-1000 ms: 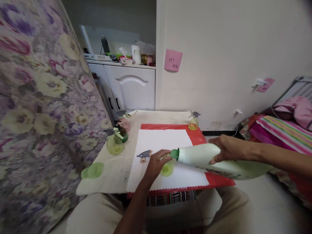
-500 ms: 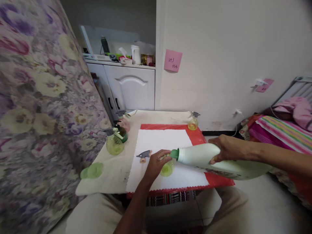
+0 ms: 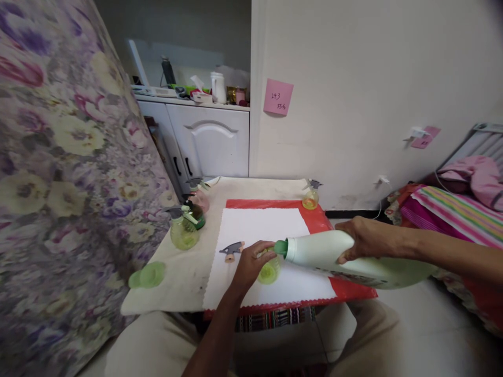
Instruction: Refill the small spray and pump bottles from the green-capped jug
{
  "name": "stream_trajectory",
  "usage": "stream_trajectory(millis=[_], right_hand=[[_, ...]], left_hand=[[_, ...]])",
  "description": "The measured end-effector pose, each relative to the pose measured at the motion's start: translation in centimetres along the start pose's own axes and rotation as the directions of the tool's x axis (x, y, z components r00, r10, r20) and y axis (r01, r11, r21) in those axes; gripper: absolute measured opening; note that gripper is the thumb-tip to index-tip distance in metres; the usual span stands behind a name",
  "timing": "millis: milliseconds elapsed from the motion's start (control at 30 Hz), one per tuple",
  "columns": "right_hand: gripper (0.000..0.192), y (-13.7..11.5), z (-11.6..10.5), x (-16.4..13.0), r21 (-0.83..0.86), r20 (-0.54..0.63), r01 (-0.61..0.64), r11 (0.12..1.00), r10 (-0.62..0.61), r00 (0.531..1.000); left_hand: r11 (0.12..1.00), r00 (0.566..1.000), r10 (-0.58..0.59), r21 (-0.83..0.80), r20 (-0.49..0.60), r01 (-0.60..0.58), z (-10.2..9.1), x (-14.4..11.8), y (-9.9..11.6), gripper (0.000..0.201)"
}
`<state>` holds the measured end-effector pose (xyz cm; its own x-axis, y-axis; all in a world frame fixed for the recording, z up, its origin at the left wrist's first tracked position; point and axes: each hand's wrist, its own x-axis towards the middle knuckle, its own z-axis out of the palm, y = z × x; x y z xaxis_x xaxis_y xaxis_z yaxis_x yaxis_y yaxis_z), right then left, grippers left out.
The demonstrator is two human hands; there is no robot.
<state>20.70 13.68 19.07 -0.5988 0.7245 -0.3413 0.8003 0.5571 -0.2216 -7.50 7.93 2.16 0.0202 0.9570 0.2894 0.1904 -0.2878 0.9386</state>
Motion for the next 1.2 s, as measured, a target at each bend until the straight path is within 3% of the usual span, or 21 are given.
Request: stream_trajectory(millis=[1200], right_hand=[[0.04,-0.48,-0.32,-0.17,-0.034,0.002,-0.004,0.999,0.004,1.0]], left_hand=[[1.0,1.0,0.0,0.014,-0.006,0.0,-0.22,-0.1,0.2,0.02]])
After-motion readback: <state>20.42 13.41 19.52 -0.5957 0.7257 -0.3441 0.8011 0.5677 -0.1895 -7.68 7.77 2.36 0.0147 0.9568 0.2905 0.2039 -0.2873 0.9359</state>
